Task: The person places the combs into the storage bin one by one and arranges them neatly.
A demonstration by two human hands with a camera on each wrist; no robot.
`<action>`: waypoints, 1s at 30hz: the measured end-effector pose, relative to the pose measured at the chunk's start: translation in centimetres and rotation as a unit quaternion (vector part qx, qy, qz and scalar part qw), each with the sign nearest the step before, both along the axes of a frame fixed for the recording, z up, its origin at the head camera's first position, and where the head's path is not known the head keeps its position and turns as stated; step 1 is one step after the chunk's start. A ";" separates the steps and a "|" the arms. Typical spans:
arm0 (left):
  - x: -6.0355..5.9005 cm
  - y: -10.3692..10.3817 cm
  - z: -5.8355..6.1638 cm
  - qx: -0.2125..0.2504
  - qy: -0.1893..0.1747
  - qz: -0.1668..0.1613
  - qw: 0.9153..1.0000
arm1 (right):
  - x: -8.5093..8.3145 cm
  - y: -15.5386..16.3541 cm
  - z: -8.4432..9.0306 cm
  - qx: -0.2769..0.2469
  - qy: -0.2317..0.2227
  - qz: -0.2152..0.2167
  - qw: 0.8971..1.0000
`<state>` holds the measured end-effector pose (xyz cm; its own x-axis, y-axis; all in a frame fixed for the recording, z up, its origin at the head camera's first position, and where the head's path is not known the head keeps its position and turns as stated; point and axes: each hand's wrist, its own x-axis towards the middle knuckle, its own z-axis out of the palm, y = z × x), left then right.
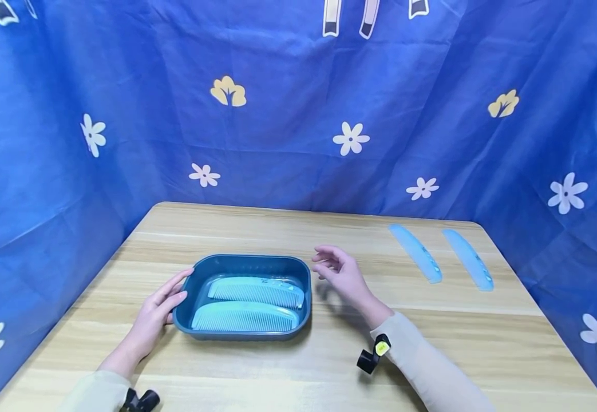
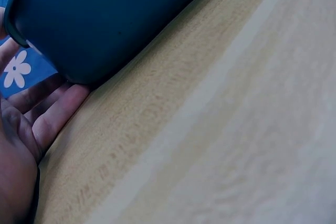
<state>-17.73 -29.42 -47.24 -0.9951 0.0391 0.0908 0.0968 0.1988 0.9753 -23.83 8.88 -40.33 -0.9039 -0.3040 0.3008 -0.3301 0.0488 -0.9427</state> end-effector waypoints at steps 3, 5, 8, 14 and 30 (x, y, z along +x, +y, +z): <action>-0.1 -0.1 0.0 -0.002 -0.004 0.001 1.000 | -0.1 0.6 -0.4 0.005 -0.002 -0.005 1.000; -0.1 -0.1 0.1 -0.004 -0.005 0.001 1.000 | -0.3 1.0 -0.6 0.003 -0.005 -0.006 1.000; -0.1 -0.1 0.2 -0.005 -0.006 0.000 1.000 | -0.5 1.6 -0.8 -0.005 -0.015 -0.010 1.000; 0.0 0.1 0.3 -0.008 0.001 -0.005 1.000 | -0.7 3.0 -1.0 0.014 -0.029 -0.037 0.999; 0.1 0.1 0.3 -0.010 0.004 -0.002 1.000 | -0.9 7.4 -2.1 0.084 -0.027 -0.083 0.993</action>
<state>-17.67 -29.28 -46.98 -0.9942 0.0451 0.0980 0.1055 0.2178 0.9703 -24.76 16.32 -42.44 -0.9592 -0.1915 0.2078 -0.2531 0.2554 -0.9331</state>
